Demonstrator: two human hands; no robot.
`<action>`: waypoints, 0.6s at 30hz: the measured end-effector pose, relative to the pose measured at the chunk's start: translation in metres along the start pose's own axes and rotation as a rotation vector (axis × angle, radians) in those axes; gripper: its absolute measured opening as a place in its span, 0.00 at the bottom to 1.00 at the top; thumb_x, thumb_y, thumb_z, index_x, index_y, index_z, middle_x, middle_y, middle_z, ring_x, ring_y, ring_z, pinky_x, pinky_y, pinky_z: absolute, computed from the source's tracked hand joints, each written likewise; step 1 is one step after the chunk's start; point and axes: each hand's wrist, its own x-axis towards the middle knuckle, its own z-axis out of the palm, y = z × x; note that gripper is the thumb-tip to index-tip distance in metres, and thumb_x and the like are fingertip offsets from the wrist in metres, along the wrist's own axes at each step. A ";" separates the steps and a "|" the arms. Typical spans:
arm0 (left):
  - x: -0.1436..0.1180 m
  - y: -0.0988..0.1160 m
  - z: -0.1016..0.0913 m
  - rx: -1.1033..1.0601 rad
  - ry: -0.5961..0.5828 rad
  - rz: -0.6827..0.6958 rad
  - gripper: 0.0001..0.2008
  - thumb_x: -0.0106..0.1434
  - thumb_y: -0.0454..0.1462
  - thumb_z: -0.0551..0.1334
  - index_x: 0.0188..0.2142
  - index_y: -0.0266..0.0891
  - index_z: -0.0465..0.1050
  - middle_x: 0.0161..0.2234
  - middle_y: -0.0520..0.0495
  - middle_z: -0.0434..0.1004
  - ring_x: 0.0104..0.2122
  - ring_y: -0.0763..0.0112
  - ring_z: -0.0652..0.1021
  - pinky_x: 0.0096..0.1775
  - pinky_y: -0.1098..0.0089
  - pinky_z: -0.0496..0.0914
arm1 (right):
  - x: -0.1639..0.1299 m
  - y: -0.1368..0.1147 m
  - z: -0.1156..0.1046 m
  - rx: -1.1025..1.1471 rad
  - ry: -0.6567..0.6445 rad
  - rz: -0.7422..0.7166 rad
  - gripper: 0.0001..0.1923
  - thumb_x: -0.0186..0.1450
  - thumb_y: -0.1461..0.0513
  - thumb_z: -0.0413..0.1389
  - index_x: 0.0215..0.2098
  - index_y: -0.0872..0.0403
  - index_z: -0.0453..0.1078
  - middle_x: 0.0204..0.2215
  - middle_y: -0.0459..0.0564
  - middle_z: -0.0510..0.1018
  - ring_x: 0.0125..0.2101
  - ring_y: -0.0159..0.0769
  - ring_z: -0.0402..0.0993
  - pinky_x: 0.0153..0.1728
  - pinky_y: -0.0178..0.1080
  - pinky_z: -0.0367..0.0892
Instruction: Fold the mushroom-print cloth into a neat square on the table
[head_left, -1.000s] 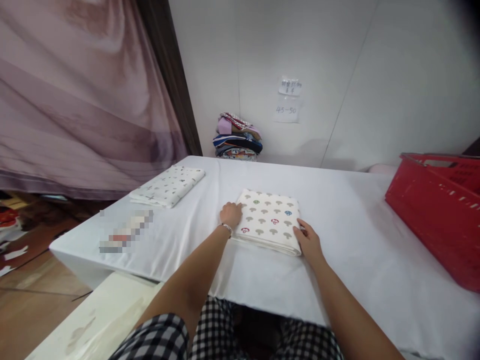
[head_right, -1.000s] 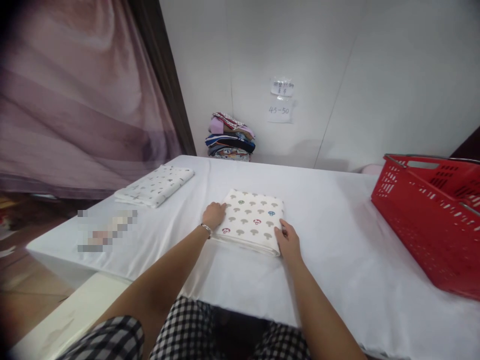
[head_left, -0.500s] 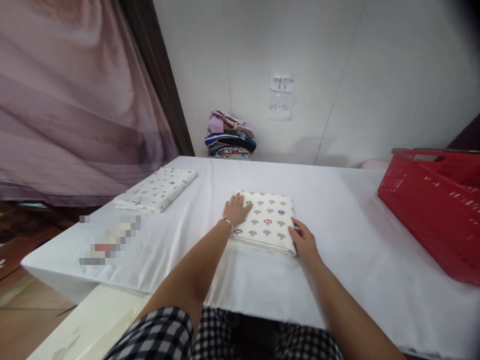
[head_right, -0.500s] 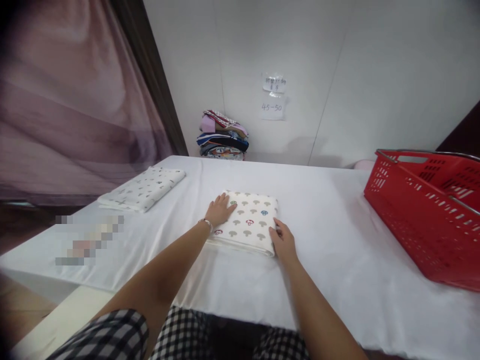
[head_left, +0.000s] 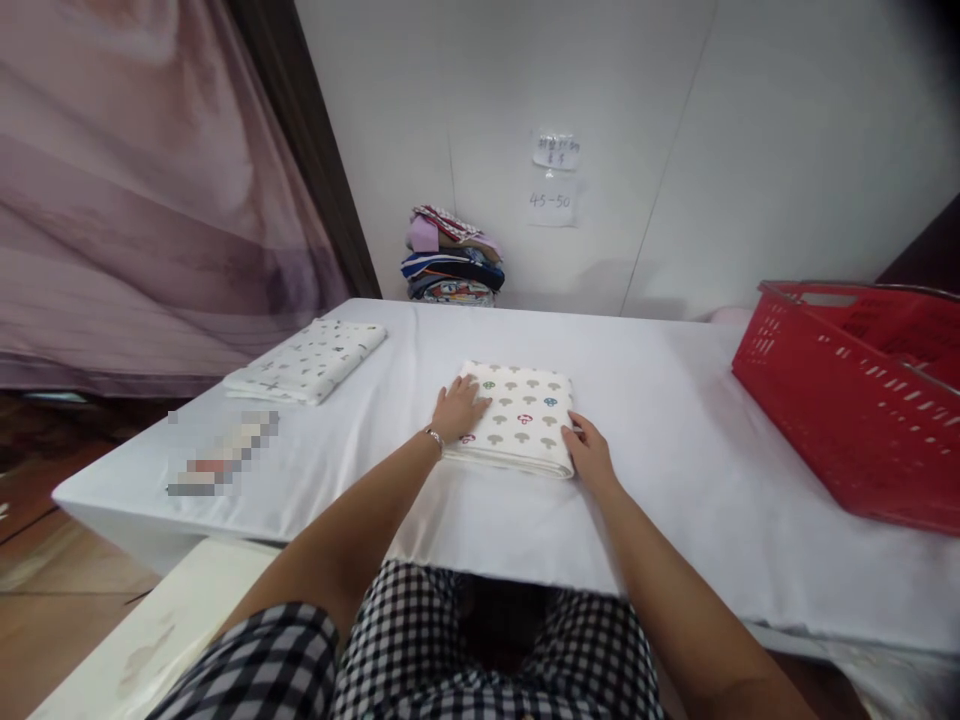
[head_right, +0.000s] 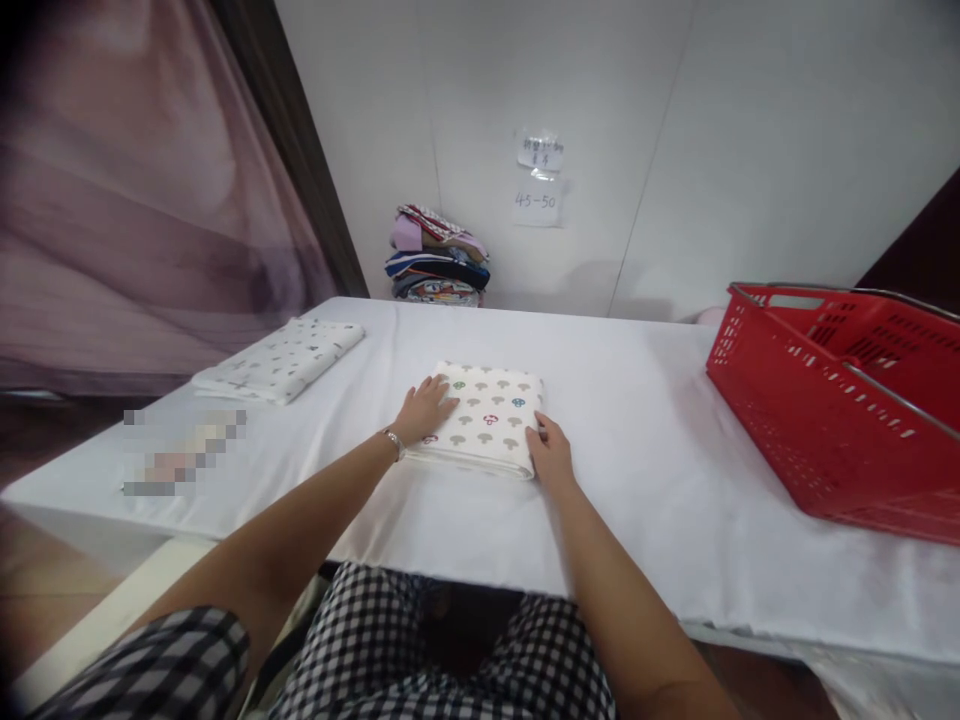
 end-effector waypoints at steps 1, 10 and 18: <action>-0.008 -0.001 -0.001 0.002 0.013 0.015 0.21 0.66 0.48 0.47 0.54 0.45 0.62 0.64 0.45 0.48 0.64 0.60 0.48 0.60 0.52 0.44 | 0.000 0.000 0.000 -0.014 0.000 -0.011 0.29 0.56 0.51 0.54 0.53 0.56 0.67 0.41 0.54 0.75 0.36 0.38 0.71 0.39 0.41 0.68; -0.075 -0.013 -0.007 -0.141 0.244 0.175 0.16 0.66 0.43 0.50 0.46 0.45 0.72 0.50 0.49 0.72 0.56 0.66 0.64 0.58 0.62 0.53 | -0.009 -0.004 -0.011 -0.146 0.082 -0.326 0.19 0.59 0.53 0.52 0.45 0.53 0.72 0.47 0.54 0.71 0.39 0.38 0.69 0.31 0.37 0.67; -0.095 0.021 0.009 -0.124 0.269 0.462 0.16 0.65 0.44 0.54 0.48 0.43 0.71 0.50 0.46 0.73 0.52 0.63 0.68 0.55 0.57 0.58 | -0.038 -0.018 -0.018 -0.235 -0.069 -0.468 0.10 0.58 0.55 0.55 0.35 0.50 0.75 0.35 0.49 0.76 0.39 0.38 0.69 0.31 0.37 0.66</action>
